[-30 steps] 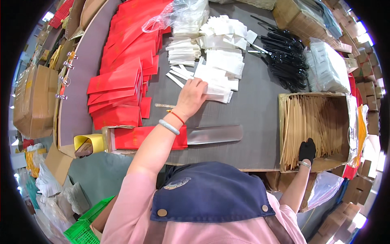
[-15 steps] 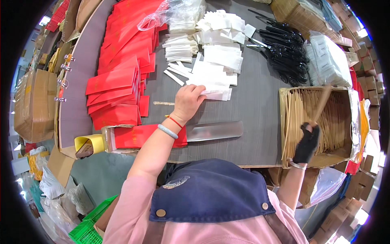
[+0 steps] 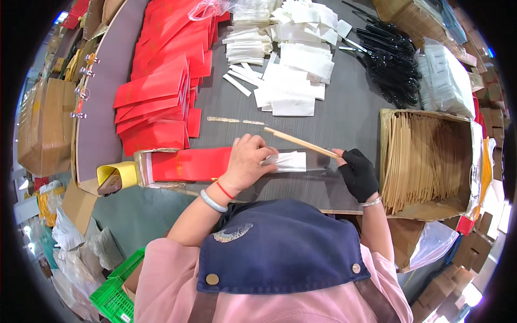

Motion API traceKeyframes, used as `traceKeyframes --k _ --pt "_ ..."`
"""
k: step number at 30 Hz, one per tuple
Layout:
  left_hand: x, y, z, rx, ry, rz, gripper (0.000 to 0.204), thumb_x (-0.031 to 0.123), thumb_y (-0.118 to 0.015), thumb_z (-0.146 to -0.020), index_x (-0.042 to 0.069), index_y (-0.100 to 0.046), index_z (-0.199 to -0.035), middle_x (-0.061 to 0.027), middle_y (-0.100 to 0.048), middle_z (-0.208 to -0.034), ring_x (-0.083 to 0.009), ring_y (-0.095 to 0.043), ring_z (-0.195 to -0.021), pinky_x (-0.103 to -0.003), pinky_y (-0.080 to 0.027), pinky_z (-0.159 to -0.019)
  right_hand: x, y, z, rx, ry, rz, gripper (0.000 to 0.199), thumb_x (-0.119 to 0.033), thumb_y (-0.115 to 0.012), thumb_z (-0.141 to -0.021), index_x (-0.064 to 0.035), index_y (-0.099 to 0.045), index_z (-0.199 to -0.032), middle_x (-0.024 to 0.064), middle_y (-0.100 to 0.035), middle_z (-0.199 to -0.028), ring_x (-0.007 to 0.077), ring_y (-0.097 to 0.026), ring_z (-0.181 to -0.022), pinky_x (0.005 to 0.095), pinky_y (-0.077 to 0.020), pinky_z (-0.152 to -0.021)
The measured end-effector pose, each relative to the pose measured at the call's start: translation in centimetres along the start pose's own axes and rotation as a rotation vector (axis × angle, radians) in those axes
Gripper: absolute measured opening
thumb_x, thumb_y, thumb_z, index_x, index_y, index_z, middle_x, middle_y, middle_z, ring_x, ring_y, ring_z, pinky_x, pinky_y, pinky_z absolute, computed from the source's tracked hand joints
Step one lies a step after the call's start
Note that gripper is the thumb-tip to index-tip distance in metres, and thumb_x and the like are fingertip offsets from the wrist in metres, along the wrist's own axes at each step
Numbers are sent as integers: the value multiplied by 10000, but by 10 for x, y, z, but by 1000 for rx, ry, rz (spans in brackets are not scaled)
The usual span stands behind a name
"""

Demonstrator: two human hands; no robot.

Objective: Manually inserting wooden chopsticks into paper sleeves and organizing them for secondary packaging.

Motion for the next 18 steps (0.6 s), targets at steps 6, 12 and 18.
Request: traceKeyframes --k 6,12,18 --pt "-11 25 28 84 27 -45 672 267 -868 -577 106 -640 -1188 -66 -576 -1105 -296 -505 -1084 -417 -399 -938 16 -18 1 -219 64 138 238 -224 -653 -906 -139 -715 -1119 99 -627 -808 262 -624 -726 353 -495 -663" --pt "9 -1 24 14 -23 -56 756 230 -879 -563 76 -584 -1242 -83 -544 -1244 -329 -468 -1179 -466 -376 -1010 -13 -63 -14 -211 367 190 229 -172 -693 -866 -90 -703 -1080 115 -638 -899 290 -625 -891 374 -509 -748" --pt "10 -8 23 3 -53 -121 828 189 -875 -560 60 -528 -1301 -97 -532 -1247 -325 -475 -1167 -457 -387 -993 22 -54 -10 63 124 152 187 -100 -733 -817 -49 -686 -991 89 -652 -876 238 -649 -773 338 -533 -732"
Point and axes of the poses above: each hand's wrist, its own z-axis away from the middle knuckle, its own y-axis out of the back of the hand, x = y × z, the point moved 4 cm from there along -z, towards the middle knuckle
